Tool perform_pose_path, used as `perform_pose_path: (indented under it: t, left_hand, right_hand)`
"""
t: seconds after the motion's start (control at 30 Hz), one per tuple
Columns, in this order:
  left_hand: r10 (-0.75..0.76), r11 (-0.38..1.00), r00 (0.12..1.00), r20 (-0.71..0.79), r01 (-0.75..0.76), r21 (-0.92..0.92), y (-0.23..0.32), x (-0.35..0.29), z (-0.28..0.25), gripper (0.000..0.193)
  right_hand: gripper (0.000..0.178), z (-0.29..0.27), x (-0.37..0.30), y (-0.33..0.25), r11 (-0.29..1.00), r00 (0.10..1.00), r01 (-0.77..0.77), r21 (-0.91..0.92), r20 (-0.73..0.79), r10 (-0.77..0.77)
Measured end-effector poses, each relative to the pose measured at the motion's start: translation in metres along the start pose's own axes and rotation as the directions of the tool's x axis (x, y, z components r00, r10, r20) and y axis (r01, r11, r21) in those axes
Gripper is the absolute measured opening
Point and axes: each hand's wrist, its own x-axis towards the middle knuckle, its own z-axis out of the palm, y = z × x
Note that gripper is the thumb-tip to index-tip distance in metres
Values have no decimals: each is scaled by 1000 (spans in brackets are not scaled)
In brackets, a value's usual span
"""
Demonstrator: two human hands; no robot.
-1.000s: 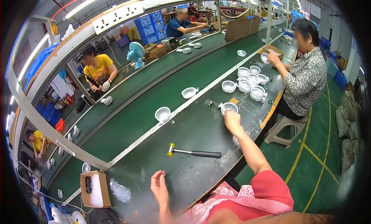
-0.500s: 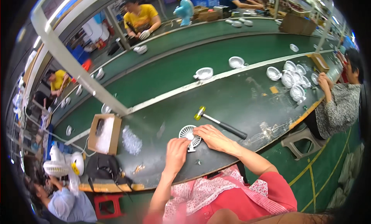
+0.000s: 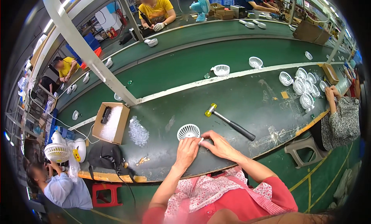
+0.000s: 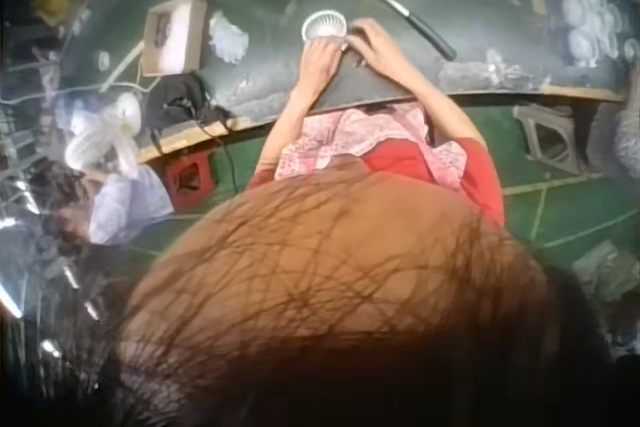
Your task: The person assembles mini fans on an assembly line by taking fan grilles and fitting small components into them by hand.
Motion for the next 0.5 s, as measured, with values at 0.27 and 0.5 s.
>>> perform_pose_path:
  t: [0.27,0.5]
  left_hand:
    - [-41,992,997,-64,48,116,2,6,0,33]
    - [-97,995,977,-189,101,8,5,7,-8,27]
  right_hand:
    - [15,8,-4,-6,994,995,87,-66,-47,-90]
    - [13,1,3,-18,988,985,106,-113,-126,-120]
